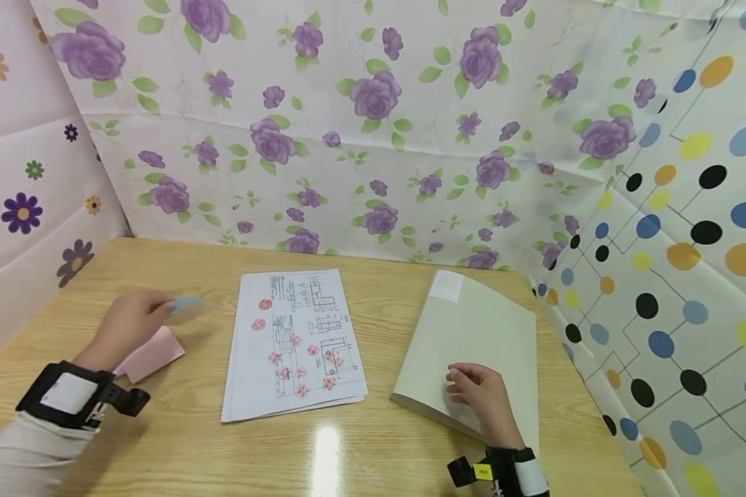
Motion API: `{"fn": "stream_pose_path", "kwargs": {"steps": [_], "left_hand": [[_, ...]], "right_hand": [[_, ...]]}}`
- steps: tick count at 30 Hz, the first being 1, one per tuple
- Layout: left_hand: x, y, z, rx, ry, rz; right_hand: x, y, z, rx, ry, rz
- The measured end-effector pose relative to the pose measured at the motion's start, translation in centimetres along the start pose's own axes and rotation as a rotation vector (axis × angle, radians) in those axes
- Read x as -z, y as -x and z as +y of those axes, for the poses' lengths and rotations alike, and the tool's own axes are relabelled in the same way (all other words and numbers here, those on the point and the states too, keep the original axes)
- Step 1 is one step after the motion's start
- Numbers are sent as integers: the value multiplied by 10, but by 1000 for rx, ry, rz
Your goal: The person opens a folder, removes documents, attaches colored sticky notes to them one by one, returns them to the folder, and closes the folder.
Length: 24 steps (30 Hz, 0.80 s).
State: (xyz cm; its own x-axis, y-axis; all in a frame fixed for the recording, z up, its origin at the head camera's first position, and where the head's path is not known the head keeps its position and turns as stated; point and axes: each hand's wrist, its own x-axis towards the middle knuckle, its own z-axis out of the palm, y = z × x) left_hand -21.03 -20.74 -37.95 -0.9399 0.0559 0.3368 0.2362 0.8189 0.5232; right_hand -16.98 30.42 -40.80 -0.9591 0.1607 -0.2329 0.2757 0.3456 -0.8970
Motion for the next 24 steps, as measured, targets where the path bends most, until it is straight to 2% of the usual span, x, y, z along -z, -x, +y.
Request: {"fn": "stream_pose_path", "kwargs": {"steps": [7, 13, 19, 24], "left_hand": [[-25, -9, 43, 12, 124, 50], [-53, -13, 78, -37, 220, 82], [-78, -12, 106, -76, 262, 137], [-94, -9, 124, -128, 240, 132]], "right_hand": [[-34, -1, -19, 52, -18, -79], [-72, -4, -35, 130, -80, -189], [-107, -8, -50, 195, -137, -299], [-131, -10, -62, 221, -174, -325]]}}
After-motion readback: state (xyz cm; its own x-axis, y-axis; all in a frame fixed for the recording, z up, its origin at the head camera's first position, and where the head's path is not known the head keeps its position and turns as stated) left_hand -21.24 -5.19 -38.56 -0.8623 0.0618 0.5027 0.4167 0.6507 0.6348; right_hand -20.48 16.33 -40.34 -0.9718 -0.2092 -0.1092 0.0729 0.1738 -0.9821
